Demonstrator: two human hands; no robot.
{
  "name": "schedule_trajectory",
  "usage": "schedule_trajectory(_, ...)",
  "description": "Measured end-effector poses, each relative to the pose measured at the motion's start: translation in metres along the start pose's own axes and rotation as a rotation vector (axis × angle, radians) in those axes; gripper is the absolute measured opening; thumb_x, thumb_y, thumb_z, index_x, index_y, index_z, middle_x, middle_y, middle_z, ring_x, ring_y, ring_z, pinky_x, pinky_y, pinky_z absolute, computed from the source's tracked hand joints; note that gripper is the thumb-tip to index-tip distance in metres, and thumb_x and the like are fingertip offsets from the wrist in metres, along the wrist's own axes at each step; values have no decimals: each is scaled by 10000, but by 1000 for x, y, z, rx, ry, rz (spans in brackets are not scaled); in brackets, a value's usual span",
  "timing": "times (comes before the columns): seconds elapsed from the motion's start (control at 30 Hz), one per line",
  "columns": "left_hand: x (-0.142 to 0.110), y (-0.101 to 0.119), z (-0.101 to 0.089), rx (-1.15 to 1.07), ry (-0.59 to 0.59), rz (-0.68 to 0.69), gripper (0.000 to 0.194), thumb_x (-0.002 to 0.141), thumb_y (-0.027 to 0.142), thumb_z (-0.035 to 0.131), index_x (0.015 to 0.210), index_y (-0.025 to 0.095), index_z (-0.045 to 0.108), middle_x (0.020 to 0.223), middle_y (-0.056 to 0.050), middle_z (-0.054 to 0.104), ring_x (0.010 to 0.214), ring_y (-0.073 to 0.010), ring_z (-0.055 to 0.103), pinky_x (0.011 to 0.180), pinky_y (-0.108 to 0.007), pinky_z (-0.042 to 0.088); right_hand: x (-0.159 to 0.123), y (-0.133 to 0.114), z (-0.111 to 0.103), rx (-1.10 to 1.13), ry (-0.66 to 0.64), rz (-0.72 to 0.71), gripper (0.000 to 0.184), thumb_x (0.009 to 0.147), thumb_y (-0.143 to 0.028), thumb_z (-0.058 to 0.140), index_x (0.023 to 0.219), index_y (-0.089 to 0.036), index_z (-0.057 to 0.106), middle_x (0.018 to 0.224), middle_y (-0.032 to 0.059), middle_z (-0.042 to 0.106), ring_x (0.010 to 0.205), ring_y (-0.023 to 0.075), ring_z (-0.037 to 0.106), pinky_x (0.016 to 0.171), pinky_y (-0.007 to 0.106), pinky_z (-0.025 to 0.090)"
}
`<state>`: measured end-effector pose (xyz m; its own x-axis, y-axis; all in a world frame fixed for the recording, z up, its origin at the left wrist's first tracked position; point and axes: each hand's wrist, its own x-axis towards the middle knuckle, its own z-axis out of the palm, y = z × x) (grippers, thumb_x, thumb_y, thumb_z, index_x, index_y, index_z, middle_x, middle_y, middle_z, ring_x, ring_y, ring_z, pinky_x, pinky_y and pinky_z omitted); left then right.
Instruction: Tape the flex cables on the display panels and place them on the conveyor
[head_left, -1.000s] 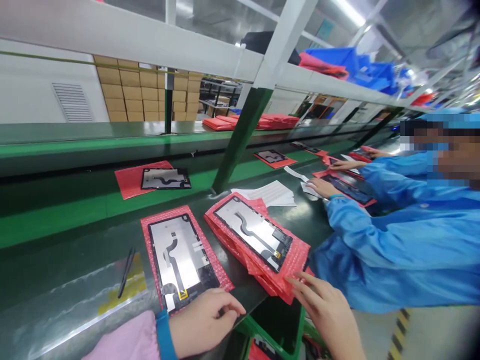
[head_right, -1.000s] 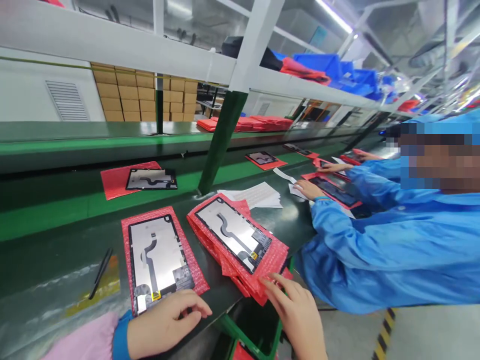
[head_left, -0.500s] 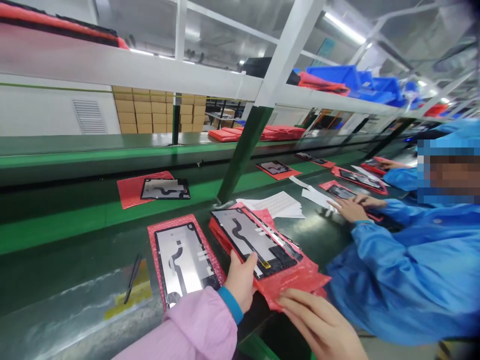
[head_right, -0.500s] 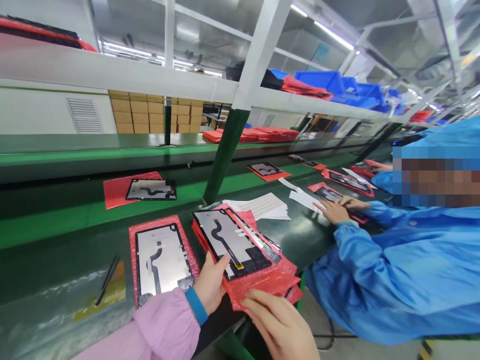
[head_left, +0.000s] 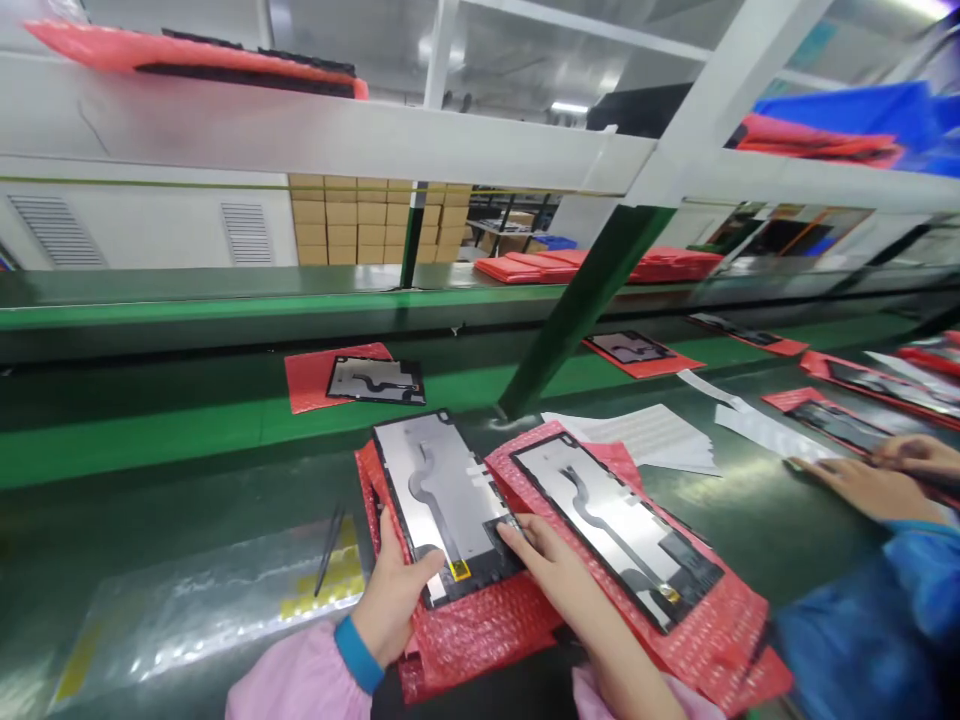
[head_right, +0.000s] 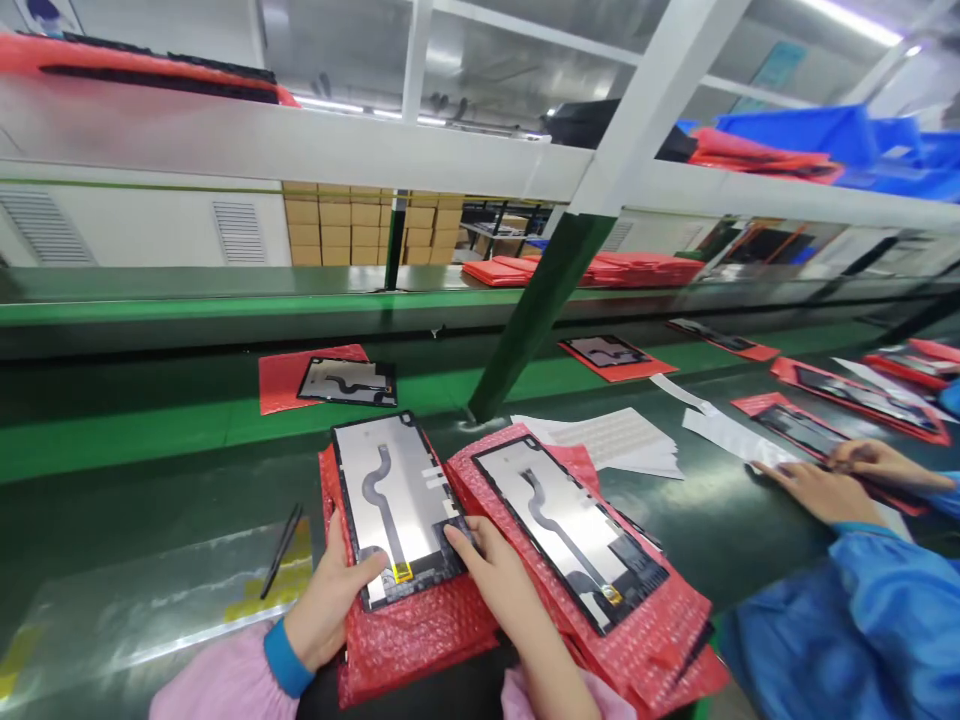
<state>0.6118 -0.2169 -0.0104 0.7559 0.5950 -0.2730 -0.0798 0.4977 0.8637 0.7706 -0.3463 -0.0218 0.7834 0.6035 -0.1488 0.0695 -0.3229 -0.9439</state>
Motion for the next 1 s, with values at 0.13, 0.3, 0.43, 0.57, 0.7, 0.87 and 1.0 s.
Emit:
schedule_trajectory(0.13,10,4,-37,324,118,63,303,786,432,701,947,206,579,957,-57,683,1003,-229,641,871,-329,481,10,-1,25,94,-110,154,550,642,-723,678,788,-201,579,511,-89,476,315,59,352,339,206,233)
schedule_trajectory(0.3,17,3,-66,679,203,60,294,885,293,649,661,205,479,576,84,421,573,-128,478,652,-294,432,2,4,25,143,-73,101,618,612,-775,679,823,-206,566,541,-91,452,352,52,325,360,220,266)
schedule_trajectory(0.43,18,2,-66,810,186,4,217,951,313,592,788,175,549,627,81,485,510,-96,472,577,-264,442,-15,22,21,162,0,37,562,721,-742,654,888,-211,576,576,-70,512,365,63,348,381,232,319)
schedule_trajectory(0.57,15,4,-60,858,126,-102,186,1006,309,442,945,175,557,488,108,466,350,-108,436,454,-245,387,-35,41,25,23,-35,59,547,775,-761,565,913,-232,550,525,-70,527,313,94,372,347,240,319)
schedule_trajectory(0.7,-10,15,-64,930,97,-103,210,974,296,359,990,211,550,510,55,527,398,-163,530,459,-264,350,-50,41,28,-556,160,-243,399,894,-644,496,942,-262,600,652,27,668,479,208,597,413,289,426)
schedule_trajectory(0.87,-61,46,-93,1070,30,-15,282,918,335,358,698,253,513,586,-19,578,587,-219,577,642,-326,378,-52,1,52,-1011,351,-640,447,971,-558,389,1050,-222,673,1007,180,688,787,305,639,613,395,505)
schedule_trajectory(1.0,-88,67,-131,1141,57,53,339,931,381,299,860,246,602,721,-51,649,686,-242,618,676,-332,413,-21,-53,112,-1100,111,-836,290,1011,-344,410,1110,-234,660,967,98,706,794,236,642,669,339,484)
